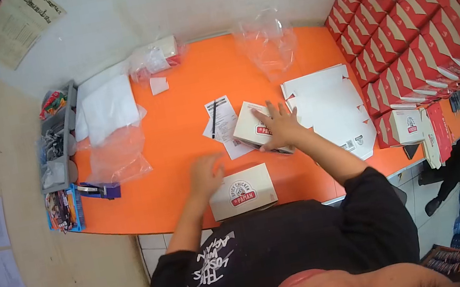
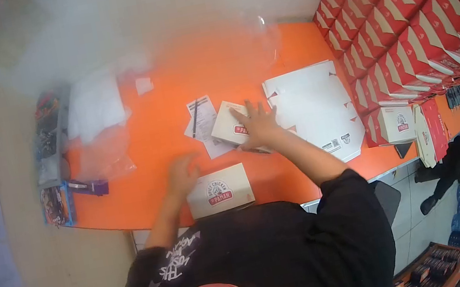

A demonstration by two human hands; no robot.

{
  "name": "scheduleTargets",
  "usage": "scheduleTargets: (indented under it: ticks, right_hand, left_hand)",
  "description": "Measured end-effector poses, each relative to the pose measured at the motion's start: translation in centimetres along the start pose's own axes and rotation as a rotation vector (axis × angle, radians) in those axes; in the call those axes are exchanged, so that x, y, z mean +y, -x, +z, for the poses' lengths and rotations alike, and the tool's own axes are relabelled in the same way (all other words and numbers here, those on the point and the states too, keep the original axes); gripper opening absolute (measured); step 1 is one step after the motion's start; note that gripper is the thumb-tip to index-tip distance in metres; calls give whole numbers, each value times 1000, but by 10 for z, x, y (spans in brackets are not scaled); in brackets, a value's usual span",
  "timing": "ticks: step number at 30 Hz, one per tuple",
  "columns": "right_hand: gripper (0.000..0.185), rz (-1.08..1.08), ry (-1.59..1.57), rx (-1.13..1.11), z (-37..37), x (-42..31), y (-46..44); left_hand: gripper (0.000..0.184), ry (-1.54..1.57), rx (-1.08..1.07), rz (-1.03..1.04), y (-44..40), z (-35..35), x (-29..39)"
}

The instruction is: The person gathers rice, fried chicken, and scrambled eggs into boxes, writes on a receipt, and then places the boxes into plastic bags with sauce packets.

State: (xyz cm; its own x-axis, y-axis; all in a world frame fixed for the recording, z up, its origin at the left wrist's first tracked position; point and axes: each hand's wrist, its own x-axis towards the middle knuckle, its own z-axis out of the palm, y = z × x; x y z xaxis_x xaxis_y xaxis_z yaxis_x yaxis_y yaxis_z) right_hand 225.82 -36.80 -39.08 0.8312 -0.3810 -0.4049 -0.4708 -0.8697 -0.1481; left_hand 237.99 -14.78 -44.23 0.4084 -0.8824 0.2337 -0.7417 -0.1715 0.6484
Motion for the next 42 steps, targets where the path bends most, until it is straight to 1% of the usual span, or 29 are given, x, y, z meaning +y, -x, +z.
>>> scheduleTargets:
  ticks: [2, 3, 4, 5, 6, 7, 8, 9, 10, 11, 15, 17, 18, 19, 20, 22, 23, 25, 26, 28, 30, 32, 36, 38, 39, 40, 41, 42]
  right_hand:
    - [104, 64, -108, 43, 10, 0, 2]
    - [104, 54, -112, 17, 12, -4, 1]
    - [103, 47, -94, 47, 12, -6, 2]
    - [102, 60, -74, 75, 14, -4, 6]
    - [96, 40, -68, 148, 20, -4, 8]
    - [96, 53, -75, 115, 25, 2, 10]
    - [93, 55, -53, 161, 28, 2, 6]
    - [90, 49, -38, 214, 32, -2, 2]
    - [85, 43, -72, 264, 32, -1, 2]
    - [85, 42, -79, 261, 31, -1, 0]
    - [83, 37, -89, 285, 34, 7, -1]
    - [84, 43, -100, 352, 37, 6, -9]
    - [85, 45, -97, 398, 40, 7, -11]
    - [84, 39, -114, 343, 35, 5, -14]
    - [84, 58, -127, 271, 32, 7, -12]
    - [85, 28, -131, 343, 40, 13, -13]
    - [85, 52, -121, 361, 38, 14, -8]
    - [85, 29, -148, 305, 32, 10, -7]
    - [82, 40, -154, 319, 33, 9, -7]
    - [81, 34, -157, 343, 38, 11, -8]
    - [81, 7, -176, 363, 39, 12, -9]
    - [81, 28, -170, 344, 37, 12, -8]
    - [80, 15, -195, 327, 34, 13, -4]
    - [82, 7, -194, 334, 36, 14, -5]
    - [84, 0, -194, 335, 36, 14, -5]
    - [84, -7, -195, 334, 32, 17, -4]
    - [82, -72, -313, 209, 23, 26, -4]
    - [80, -137, -428, 87, 9, 38, -5]
  left_hand:
    - [23, -89, 50, -12, -20, -7, -10]
    - [22, -167, -15, -26, -30, -4, -15]
    - [22, -238, -82, -26, -43, 3, -19]
    - [25, -246, -82, -76, -55, 16, -33]
    - [29, -249, -94, -128, -62, 33, -44]
    - [34, -374, -70, -191, -69, 40, -40]
    - [41, -523, -41, -262, -71, 39, -39]
    - [41, -540, -61, -285, -68, 35, -48]
    - [46, -564, -82, -377, -68, 31, -58]
    - [51, -578, -97, -458, -70, 29, -63]
    - [50, -657, -66, -429, -64, 16, -70]
    - [45, -686, 126, -322, -67, 14, -71]
    - [38, -675, 97, -199, -67, 18, -81]
    - [31, -756, -28, -184, -71, 23, -79]
    - [29, -736, -239, -173, -80, 12, -53]
    - [27, -701, -195, -354, -84, 25, -54]
    - [27, -695, -152, -360, -81, 23, -50]
    - [28, -708, -80, -366, -79, 15, -46]
    - [30, -727, -96, -399, -79, 16, -46]
    - [32, -759, -89, -445, -82, 20, -43]
    - [39, -712, -97, -538, -84, 30, -36]
    - [43, -659, -163, -655, -93, 34, -26]
    - [37, -624, -104, -635, -96, 38, -21]
    - [32, -491, -292, -718, -102, 41, -27]
    - [32, -494, -286, -722, -101, 43, -34]
    - [30, -366, -264, -732, -98, 43, -41]
    - [29, -238, -239, -735, -95, 42, -48]
    - [29, -242, -231, -733, -90, 33, -51]
